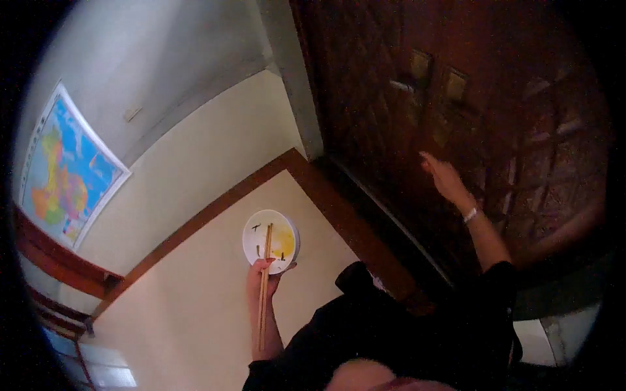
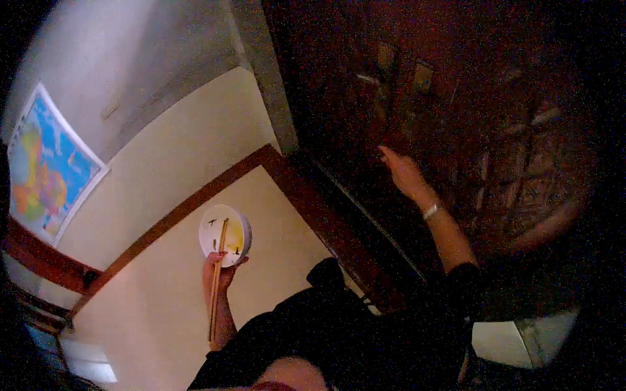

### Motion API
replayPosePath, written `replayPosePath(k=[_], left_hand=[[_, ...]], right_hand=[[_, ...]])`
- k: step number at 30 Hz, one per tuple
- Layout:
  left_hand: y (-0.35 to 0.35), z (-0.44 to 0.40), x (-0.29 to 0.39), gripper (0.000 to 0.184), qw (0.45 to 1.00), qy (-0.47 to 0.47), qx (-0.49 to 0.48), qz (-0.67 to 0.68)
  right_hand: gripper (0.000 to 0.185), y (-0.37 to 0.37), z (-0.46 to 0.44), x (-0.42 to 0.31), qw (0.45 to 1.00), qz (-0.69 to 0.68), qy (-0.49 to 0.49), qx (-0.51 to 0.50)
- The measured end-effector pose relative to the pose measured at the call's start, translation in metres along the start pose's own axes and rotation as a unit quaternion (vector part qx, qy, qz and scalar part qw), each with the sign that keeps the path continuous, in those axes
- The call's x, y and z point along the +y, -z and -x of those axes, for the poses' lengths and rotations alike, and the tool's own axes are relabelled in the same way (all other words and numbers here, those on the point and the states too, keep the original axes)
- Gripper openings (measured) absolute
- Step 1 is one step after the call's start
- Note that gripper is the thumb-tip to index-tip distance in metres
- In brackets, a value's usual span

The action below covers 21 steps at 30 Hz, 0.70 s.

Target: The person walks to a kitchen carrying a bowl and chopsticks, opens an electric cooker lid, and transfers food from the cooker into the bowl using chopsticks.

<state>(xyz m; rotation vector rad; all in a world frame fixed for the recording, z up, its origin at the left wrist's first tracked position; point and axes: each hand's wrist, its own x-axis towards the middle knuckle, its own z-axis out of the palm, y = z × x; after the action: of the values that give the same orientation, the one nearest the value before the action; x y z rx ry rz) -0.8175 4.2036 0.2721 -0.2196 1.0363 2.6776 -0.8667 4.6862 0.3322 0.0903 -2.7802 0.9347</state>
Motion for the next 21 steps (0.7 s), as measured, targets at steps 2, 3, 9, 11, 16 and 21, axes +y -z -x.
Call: replayPosePath(k=[2, 3, 9, 11, 16, 21], left_hand=[[-0.019, -0.041, 0.013, 0.05, 0.999, -0.04, 0.014, -0.025], [-0.028, -0.058, 0.02, 0.053, 1.0, -0.029, 0.002, 0.0], [-0.035, -0.134, 0.08, 0.068, 0.998, -0.007, 0.065, 0.008], [-0.033, -0.187, 0.11, 0.039, 0.996, -0.036, 0.066, -0.044], [-0.045, -0.333, 0.153, 0.019, 0.991, -0.045, -0.094, -0.089], [-0.107, -0.473, 0.197, 0.046, 0.983, 0.08, -0.153, -0.056]], right_hand=[[0.04, 0.014, -0.087, 0.003, 0.995, 0.1, -0.005, 0.009], [0.041, 0.005, -0.119, 0.02, 0.985, 0.164, 0.006, 0.045], [0.064, 0.006, -0.304, 0.047, 0.89, 0.407, 0.056, 0.199], [0.063, 0.003, -0.342, 0.044, 0.914, 0.384, -0.032, 0.127], [0.041, -0.002, -0.405, 0.079, 0.89, 0.396, -0.218, -0.055], [0.023, -0.043, -0.362, 0.107, 0.832, 0.538, -0.121, -0.061]])
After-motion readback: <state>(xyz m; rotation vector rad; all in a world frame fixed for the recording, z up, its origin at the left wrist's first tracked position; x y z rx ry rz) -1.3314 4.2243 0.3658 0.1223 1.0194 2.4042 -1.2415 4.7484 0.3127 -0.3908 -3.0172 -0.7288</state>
